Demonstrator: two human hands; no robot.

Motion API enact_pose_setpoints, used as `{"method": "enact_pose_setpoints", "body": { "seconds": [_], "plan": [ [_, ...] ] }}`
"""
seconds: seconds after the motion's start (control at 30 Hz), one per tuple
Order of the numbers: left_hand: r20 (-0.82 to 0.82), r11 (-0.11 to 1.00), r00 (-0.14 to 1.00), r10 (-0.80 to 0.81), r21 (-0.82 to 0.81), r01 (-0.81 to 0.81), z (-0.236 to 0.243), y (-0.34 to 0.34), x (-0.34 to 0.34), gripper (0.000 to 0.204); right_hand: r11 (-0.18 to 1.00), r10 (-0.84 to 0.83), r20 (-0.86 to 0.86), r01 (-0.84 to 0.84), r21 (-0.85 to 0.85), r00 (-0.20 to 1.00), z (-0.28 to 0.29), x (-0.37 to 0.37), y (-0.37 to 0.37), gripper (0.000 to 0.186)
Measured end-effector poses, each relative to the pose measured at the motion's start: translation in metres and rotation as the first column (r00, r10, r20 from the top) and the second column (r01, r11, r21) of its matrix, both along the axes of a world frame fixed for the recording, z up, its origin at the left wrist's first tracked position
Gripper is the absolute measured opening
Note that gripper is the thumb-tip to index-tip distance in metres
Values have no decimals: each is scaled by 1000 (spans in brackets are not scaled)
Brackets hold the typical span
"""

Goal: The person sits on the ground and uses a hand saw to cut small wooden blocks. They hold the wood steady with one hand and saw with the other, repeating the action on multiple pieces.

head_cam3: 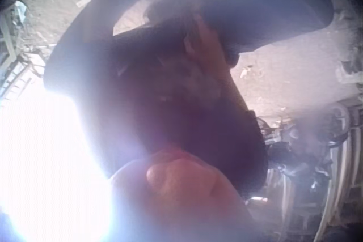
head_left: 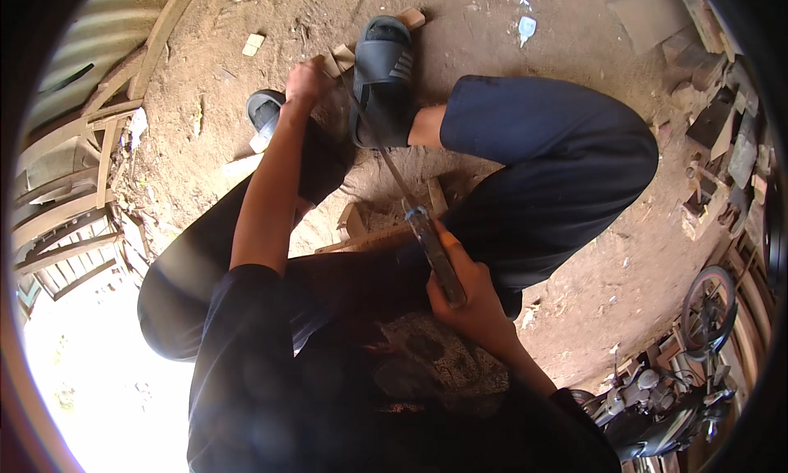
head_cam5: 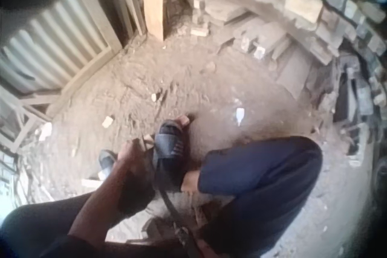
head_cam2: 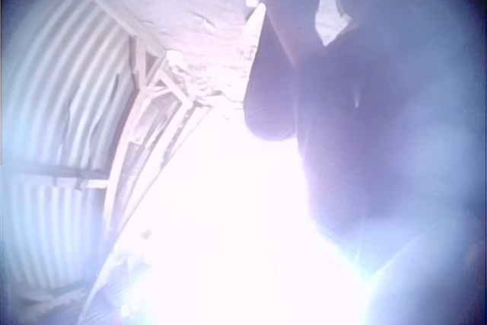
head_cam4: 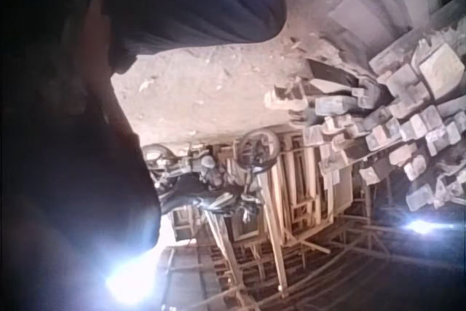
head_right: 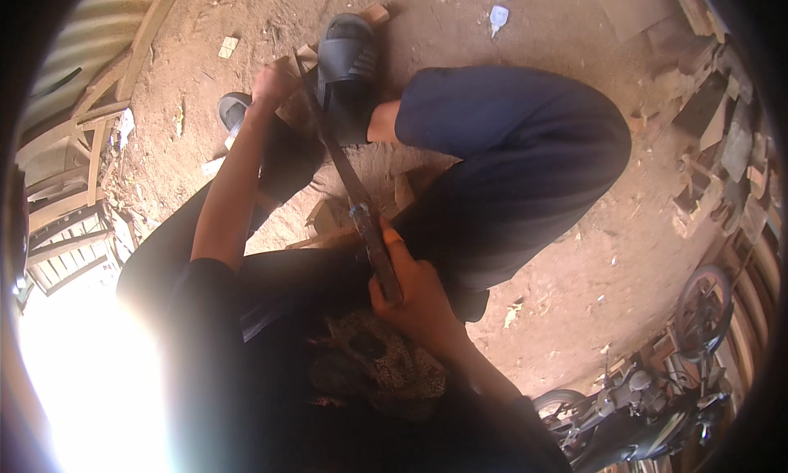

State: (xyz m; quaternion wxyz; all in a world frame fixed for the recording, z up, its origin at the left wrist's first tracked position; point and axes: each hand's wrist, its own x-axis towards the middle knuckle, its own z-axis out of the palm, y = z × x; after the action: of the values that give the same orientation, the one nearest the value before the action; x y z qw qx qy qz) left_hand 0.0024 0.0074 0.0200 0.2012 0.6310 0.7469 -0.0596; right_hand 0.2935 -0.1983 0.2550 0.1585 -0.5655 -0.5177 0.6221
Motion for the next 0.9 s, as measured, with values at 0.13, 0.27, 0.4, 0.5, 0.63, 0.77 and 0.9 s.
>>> {"method": "enact_pose_setpoints", "body": {
  "seconds": [0.13,0.27,0.4,0.5,0.63,0.77,0.9],
  "plan": [
    [34,1000,999,16,12,-16,-10,4,-1,40,995,22,40,-26,93,999,-25,-27,24,68],
    [51,999,998,-25,-23,26,-15,6,-8,49,993,-55,-14,56,107,998,-30,-16,19,60],
    [-4,999,1000,-22,-42,22,-17,6,-14,55,993,-5,-37,1,-115,999,-1,-4,7,60],
    [30,999,999,-27,-45,28,-5,8,2,57,998,-16,5,16,62,1000,-35,-20,32,60],
    [4,998,1000,-17,-63,17,-7,6,-7,60,999,-43,-1,43,18,999,-18,-5,4,66],
    [54,999,998,-23,-33,25,-19,5,-10,58,995,-56,0,56,79,998,-16,-6,-1,63],
    [27,999,999,-46,-17,46,-29,8,-8,60,999,-41,-8,41,8,999,-19,-17,28,60]
  ]
}}
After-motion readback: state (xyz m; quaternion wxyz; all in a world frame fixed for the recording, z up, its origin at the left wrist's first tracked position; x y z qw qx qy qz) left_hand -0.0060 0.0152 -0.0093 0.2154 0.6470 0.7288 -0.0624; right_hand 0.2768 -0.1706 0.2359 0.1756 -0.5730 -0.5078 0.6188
